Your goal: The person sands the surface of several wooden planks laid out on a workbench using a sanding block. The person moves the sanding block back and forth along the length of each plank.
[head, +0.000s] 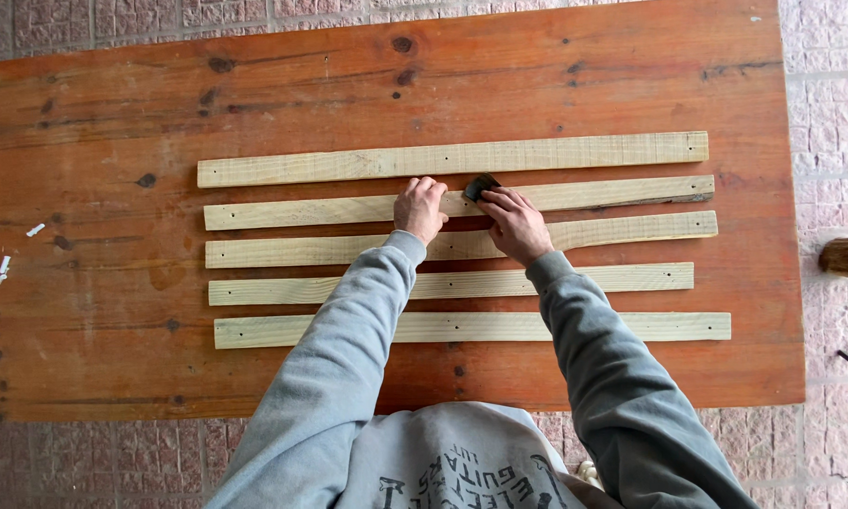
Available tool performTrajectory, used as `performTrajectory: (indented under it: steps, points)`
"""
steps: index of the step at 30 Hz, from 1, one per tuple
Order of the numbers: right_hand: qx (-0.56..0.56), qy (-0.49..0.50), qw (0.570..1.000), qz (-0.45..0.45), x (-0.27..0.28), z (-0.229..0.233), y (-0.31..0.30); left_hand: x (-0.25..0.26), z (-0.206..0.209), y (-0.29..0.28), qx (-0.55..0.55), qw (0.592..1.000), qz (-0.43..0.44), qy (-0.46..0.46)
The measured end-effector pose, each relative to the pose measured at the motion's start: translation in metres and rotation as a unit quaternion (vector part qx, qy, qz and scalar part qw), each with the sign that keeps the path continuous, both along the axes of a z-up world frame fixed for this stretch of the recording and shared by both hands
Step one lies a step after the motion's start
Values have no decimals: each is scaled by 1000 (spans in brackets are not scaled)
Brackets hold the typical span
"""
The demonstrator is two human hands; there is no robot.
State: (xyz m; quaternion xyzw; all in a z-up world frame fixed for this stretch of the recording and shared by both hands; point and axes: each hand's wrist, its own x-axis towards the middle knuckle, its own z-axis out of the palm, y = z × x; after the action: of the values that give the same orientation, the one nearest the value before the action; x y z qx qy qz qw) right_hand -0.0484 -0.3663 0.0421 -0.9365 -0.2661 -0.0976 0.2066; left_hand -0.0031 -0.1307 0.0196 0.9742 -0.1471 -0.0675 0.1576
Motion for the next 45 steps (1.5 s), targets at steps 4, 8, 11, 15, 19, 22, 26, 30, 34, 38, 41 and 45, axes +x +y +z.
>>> performTrajectory:
  steps: [4,8,11,15,19,22,26,30,34,38,41,45]
  points:
    - [3,6,1000,4,-3,1,16,3,1,-5,15,1000,5,12]
    - [12,28,999,24,-14,7,22,7,-1,-8,32,999,14,30]
    - [15,39,999,35,-19,13,19,5,0,-7,30,999,11,26]
    - [1,28,999,32,-20,13,7,5,-3,-5,22,1000,7,12]
    - [0,26,999,22,-17,17,-8,4,0,-5,20,1000,5,8]
    - [-8,0,1000,22,-7,17,-10,6,-1,-3,17,1000,3,6]
    - [-18,-5,999,36,4,16,-2,3,3,-5,35,999,-2,14]
    - [-3,-19,999,35,6,10,18,2,11,-2,26,1000,-9,9]
    - [-1,-16,999,34,-4,1,26,2,13,-1,20,1000,-11,9]
    - [17,-11,998,58,-13,9,15,0,15,-2,12,1000,-13,8]
    - [18,-8,997,70,-14,14,2,0,13,-1,16,1000,-12,0]
    - [4,-23,998,50,-12,20,-17,-1,9,-1,15,1000,-12,-11]
